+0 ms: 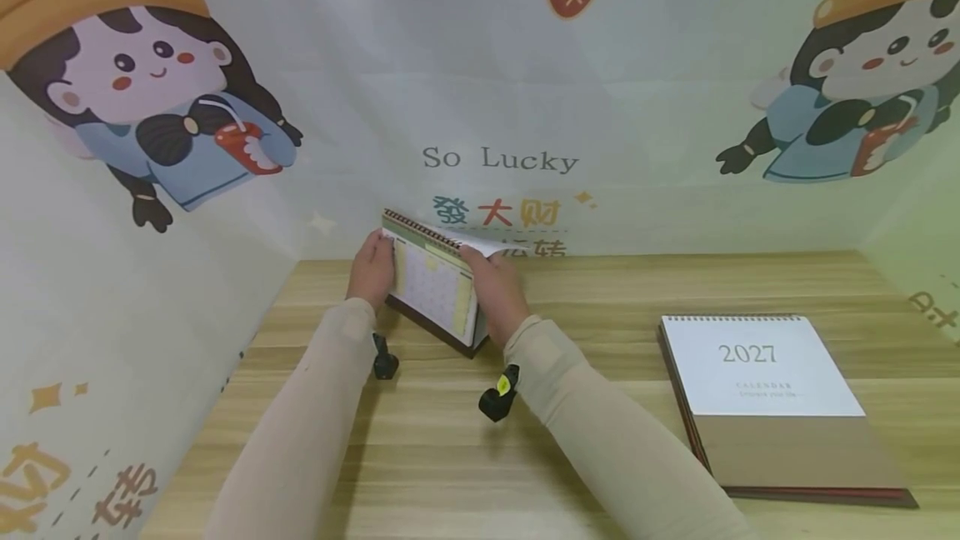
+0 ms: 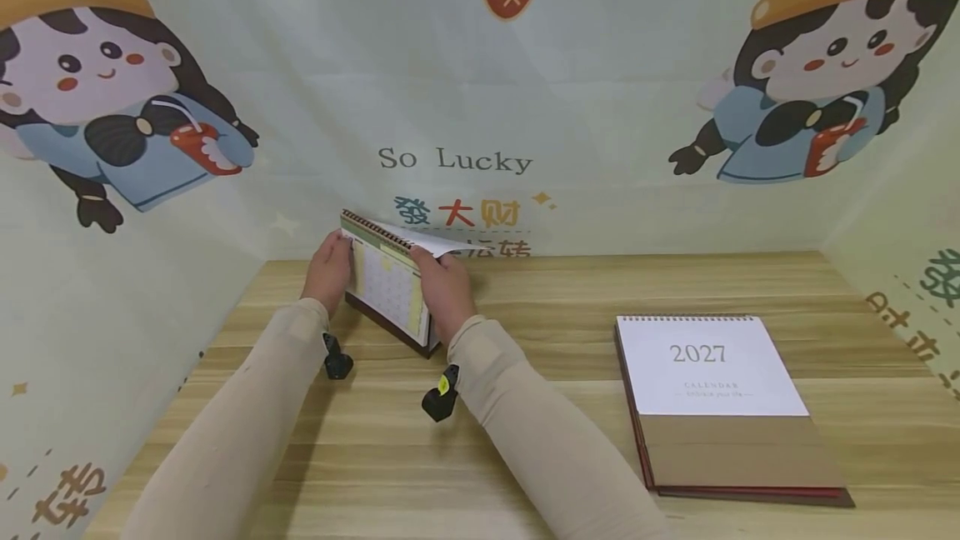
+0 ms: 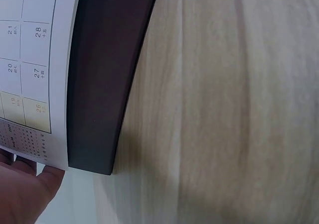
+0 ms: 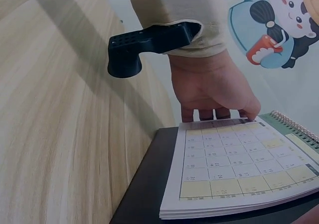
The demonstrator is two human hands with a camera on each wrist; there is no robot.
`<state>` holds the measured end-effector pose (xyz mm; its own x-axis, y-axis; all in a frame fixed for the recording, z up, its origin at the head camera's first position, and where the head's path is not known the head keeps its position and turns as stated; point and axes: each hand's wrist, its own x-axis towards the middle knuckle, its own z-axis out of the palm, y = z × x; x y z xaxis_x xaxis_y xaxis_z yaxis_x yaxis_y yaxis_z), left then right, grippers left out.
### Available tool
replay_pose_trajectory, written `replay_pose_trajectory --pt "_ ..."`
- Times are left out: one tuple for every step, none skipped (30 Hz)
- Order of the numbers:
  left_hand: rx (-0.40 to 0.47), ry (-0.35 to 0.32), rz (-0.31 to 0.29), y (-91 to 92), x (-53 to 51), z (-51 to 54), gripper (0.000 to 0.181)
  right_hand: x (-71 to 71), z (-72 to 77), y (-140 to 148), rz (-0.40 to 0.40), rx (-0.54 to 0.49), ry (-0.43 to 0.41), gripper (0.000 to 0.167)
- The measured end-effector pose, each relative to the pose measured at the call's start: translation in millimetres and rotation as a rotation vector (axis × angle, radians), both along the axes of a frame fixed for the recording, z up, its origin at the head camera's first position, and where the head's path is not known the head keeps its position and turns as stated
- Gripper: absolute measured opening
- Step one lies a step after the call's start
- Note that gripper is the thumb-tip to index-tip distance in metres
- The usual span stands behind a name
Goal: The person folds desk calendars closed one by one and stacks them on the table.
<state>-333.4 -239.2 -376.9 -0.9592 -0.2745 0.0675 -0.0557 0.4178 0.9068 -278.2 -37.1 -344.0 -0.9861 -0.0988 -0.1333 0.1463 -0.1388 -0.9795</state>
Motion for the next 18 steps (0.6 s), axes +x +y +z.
replay_pose_trajectory --pt "0.002 0.001 0.000 0.4 0.1 0.2 0.050 -0.1 0.6 0.6 0.001 0.000 0.002 0.041" --pt "0.005 0.001 -0.001 0.5 0.0 0.2 0.050 0.0 1.2 1.0 0.002 0.003 0.006 0.041" --pt "0.006 0.003 -0.001 0.6 -0.2 0.2 0.050 0.0 2.0 1.5 0.005 0.006 0.008 0.040" --pt "0.006 0.003 -0.003 0.7 -0.4 0.1 0.051 0.4 2.7 2.1 0.008 0.013 0.009 0.040" --pt "0.006 0.002 -0.004 0.6 -0.7 -0.1 0.051 0.6 3.5 2.5 0.012 0.024 0.016 0.040" --pt "0.004 0.001 -0.002 0.4 -1.2 -0.4 0.051 0.6 4.0 3.0 0.016 0.039 0.026 0.040" --pt "0.003 0.000 0.000 0.1 -1.6 -0.8 0.051 0.8 4.4 3.6 0.019 0.060 0.037 0.039" --pt "-0.001 -0.001 0.000 -0.3 -1.9 -1.2 0.051 0.8 4.6 4.1 0.023 0.087 0.050 0.039" --pt "-0.007 -0.003 0.001 -0.8 -2.1 -1.6 0.052 0.9 4.9 4.7 0.027 0.112 0.062 0.039" --pt "-0.012 -0.004 0.001 -1.2 -2.2 -2.1 0.052 0.9 5.0 5.5 0.027 0.140 0.076 0.040" --pt "-0.017 -0.005 0.001 -1.7 -2.5 -2.7 0.053 0.8 4.9 6.1 0.029 0.164 0.090 0.040" --pt "-0.021 -0.006 0.000 -2.0 -2.4 -3.2 0.053 0.7 4.8 6.7 0.030 0.183 0.100 0.041" --pt "-0.024 -0.006 0.000 -2.2 -2.3 -3.6 0.053 0.8 5.0 7.2 0.032 0.197 0.108 0.041" --pt "-0.025 -0.004 -0.001 -2.3 -2.0 -4.0 0.053 0.6 4.9 7.6 0.035 0.205 0.116 0.041" --pt "-0.025 -0.003 -0.002 -2.2 -1.7 -4.3 0.053 0.6 4.7 8.0 0.037 0.208 0.121 0.042" --pt "-0.022 -0.001 -0.003 -2.1 -1.2 -4.6 0.053 0.5 4.5 8.2 0.037 0.211 0.125 0.042" --pt "-0.020 0.001 -0.003 -1.9 -0.8 -4.8 0.053 0.5 4.5 8.1 0.039 0.211 0.131 0.042" --pt "-0.017 0.004 -0.002 -1.6 -0.4 -4.8 0.052 0.6 4.3 8.0 0.039 0.212 0.136 0.041"
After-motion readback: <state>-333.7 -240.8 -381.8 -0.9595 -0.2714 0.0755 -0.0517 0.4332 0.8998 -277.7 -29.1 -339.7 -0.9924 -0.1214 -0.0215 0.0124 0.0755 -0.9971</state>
